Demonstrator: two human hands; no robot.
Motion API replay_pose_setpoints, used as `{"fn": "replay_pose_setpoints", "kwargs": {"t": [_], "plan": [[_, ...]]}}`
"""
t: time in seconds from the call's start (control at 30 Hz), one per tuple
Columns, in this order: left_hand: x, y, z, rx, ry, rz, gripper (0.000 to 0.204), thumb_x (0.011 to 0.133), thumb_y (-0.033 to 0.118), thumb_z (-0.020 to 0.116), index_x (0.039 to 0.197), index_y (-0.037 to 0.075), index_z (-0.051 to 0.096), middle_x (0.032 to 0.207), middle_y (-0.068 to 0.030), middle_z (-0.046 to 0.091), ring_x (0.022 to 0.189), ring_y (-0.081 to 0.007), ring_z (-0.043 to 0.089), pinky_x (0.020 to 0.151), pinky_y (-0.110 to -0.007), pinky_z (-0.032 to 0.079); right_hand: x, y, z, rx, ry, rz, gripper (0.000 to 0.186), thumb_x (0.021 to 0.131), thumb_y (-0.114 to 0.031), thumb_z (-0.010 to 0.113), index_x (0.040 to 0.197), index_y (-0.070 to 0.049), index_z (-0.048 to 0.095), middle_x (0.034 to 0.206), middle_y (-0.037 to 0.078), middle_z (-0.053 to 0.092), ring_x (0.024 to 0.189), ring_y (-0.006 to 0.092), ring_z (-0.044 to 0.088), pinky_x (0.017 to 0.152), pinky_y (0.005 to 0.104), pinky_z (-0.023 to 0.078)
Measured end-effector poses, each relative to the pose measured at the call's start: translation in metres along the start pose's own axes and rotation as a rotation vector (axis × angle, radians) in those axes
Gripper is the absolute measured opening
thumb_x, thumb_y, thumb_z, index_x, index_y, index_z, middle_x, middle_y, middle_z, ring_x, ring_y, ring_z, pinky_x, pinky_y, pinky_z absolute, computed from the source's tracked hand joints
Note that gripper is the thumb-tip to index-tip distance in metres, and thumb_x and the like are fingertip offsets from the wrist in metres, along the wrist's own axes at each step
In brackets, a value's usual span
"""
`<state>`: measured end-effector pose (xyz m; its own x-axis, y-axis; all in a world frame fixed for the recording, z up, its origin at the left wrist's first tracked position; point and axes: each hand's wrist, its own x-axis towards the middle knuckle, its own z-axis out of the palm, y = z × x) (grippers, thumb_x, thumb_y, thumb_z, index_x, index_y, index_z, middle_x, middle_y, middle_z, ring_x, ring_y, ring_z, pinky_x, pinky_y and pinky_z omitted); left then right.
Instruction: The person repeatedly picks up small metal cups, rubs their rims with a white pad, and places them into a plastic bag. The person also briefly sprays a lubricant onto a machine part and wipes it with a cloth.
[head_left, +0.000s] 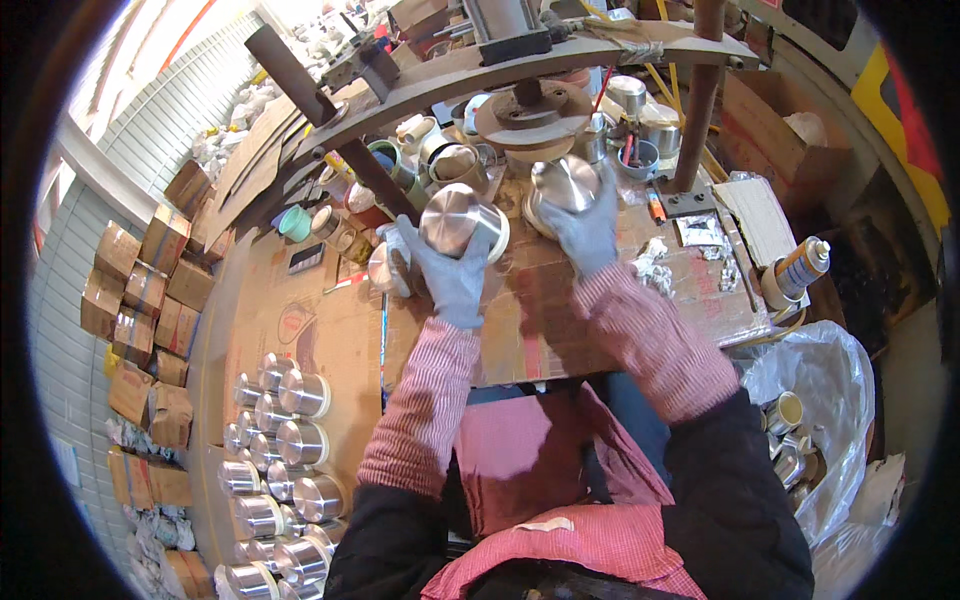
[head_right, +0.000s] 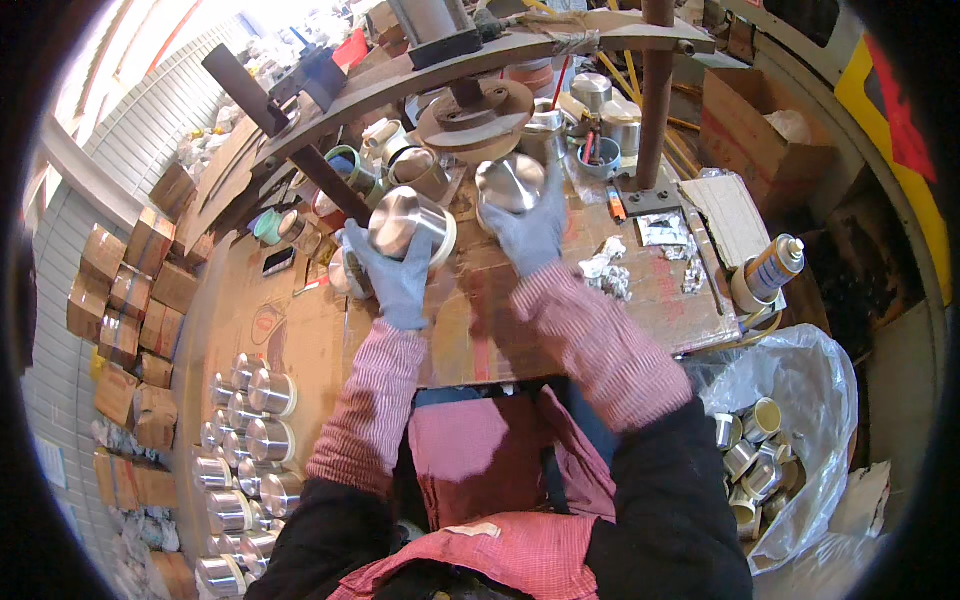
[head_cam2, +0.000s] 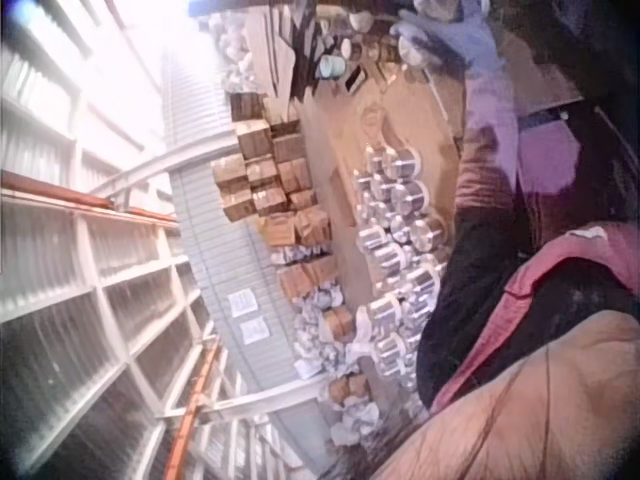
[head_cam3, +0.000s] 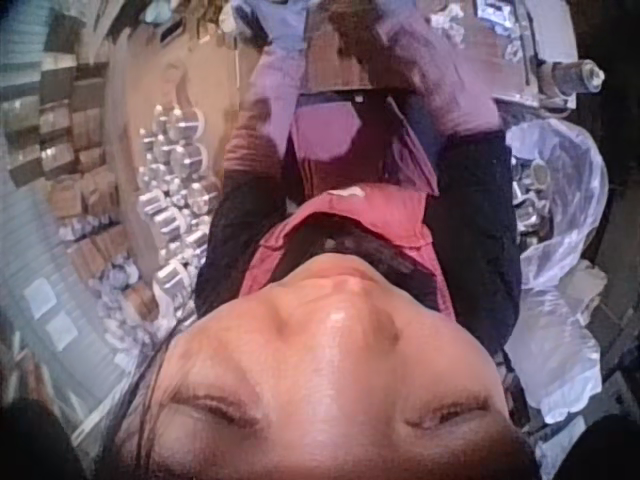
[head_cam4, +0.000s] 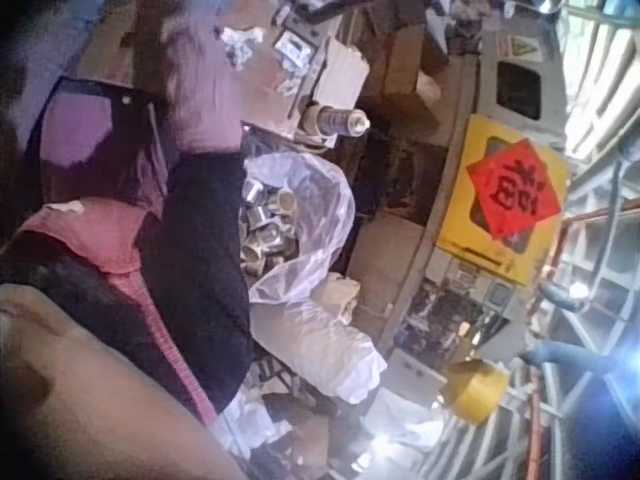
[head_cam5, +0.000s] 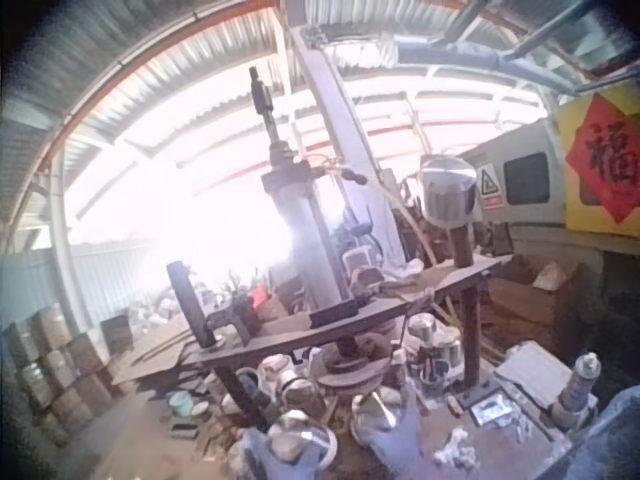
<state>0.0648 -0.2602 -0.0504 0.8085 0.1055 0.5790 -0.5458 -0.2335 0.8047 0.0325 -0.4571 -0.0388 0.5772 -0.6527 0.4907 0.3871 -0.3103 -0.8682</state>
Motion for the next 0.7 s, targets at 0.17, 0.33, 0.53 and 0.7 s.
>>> {"fn": "replay_pose_setpoints", "kwargs": {"t": [0.17,0.33,0.53,0.7], "plan": [[0.028,-0.026,0.105,-0.474,-0.14,-0.142,0.117,0.077,0.007,0.091,0.162,-0.002,0.012,0.147,-0.0178,0.05,0.128,-0.0272,0.056,0.107,-0.038,0.05,-0.103,-0.055,-0.138,0.331,0.002,0.323,0.108,0.079,-0.007,0.086,0.163,-0.005,0.017,0.144,0.02,0.047,0.131,0.0297,0.054,0.104,0.0391,0.054],[0.025,-0.046,0.153,-0.438,-0.352,-0.087,0.107,0.082,0.023,0.092,0.159,0.002,0.021,0.141,-0.0162,0.059,0.124,-0.0268,0.061,0.105,-0.042,0.053,-0.196,-0.052,-0.309,0.244,0.221,0.564,0.103,0.088,-0.018,0.082,0.166,-0.013,0.014,0.146,0.03,0.045,0.101,0.039,0.065,0.081,0.0339,0.057],[-0.017,-0.018,0.081,0.329,-0.384,0.059,0.088,0.084,0.016,0.086,0.155,-0.002,0.036,0.155,-0.0208,0.046,0.139,-0.0322,0.049,0.114,-0.042,0.043,-0.288,0.004,-0.499,-0.693,0.602,0.255,0.116,0.077,-0.033,0.094,0.162,-0.001,0.023,0.159,0.023,0.039,0.142,0.0341,0.044,0.117,0.0443,0.041],[-0.033,-0.029,-0.098,0.061,-0.282,0.078,0.071,0.097,0.01,0.069,0.158,-0.002,0.034,0.156,-0.0207,0.044,0.145,-0.03,0.042,0.122,-0.041,0.032,-0.305,0.002,-0.56,-1.237,0.466,0.298,0.099,0.084,-0.035,0.083,0.161,0.0,0.03,0.159,0.026,0.041,0.145,0.0405,0.043,0.122,0.05,0.034]]}}
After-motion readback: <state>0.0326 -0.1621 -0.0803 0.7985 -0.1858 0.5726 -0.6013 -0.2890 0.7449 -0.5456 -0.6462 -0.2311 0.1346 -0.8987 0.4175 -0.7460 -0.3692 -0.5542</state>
